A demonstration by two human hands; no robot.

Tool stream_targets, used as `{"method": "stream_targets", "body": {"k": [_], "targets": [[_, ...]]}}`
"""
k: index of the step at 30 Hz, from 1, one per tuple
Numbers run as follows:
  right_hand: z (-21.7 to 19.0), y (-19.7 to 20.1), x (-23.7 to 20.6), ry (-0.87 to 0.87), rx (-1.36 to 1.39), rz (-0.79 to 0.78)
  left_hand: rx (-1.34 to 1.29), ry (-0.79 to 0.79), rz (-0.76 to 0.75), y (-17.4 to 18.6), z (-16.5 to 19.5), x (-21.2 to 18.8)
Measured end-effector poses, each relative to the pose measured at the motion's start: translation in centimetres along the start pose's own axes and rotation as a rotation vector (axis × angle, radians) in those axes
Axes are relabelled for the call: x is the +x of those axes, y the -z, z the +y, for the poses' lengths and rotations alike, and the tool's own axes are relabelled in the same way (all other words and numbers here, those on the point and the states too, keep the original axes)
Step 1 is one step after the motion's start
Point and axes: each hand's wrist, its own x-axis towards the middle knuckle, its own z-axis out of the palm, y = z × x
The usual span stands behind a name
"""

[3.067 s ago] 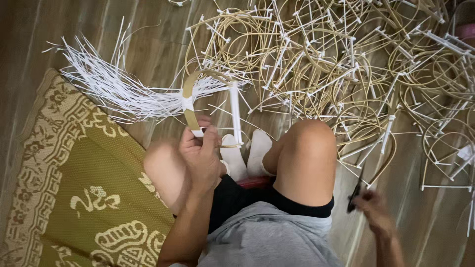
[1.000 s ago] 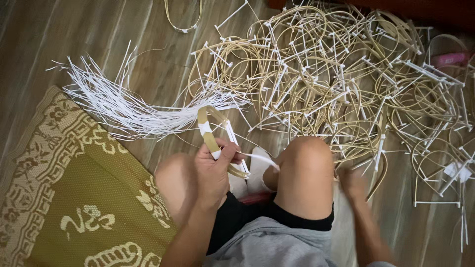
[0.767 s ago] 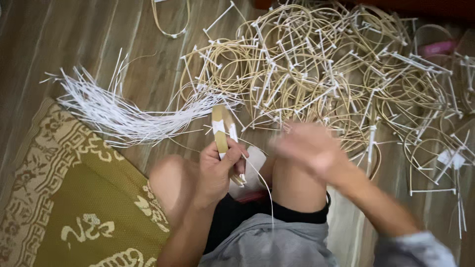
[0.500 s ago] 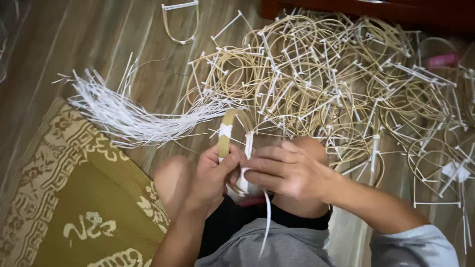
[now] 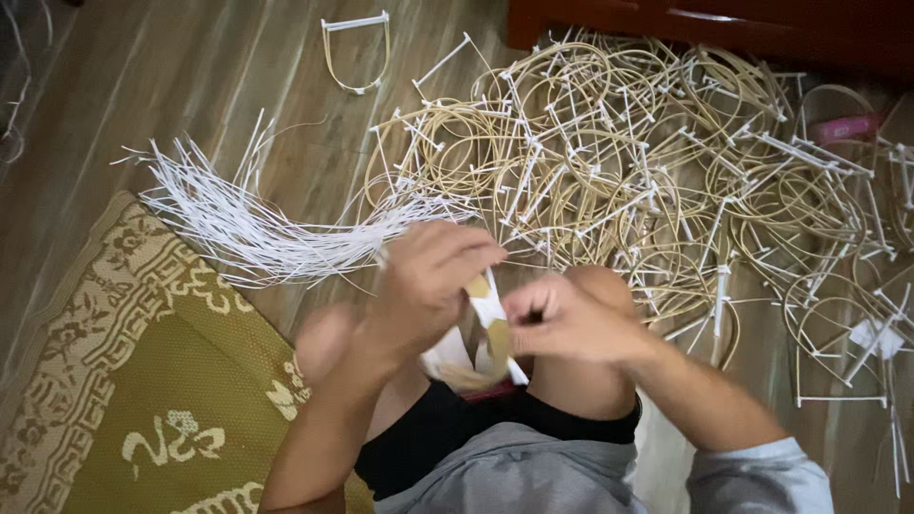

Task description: The person sits on the floor and assembles small U-shaped frames by wrapping white plastic strips around curved wooden pieces. They use scissors to cut the strips and secure them, then place the finished frames on the floor.

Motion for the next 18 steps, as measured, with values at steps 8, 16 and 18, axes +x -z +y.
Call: {"method": "stream_targets", "body": {"k": [8,16,18], "targets": [[-1.2,-0.4,-3.2,-0.070,0.207,0.234,-0.296,0.067,-0.069,-1.4,-0.9,-2.5],[0.2,-3.2,-4.0,-0.223,0.140,-0.046,-0.258,0.065,-0.148,-3.2,-0.2,-2.3],[0.9,-3.3,-3.9,-0.204,0.238,0.073,-0.033,0.042,-0.058,-2.1,0.8,-2.5]]}}
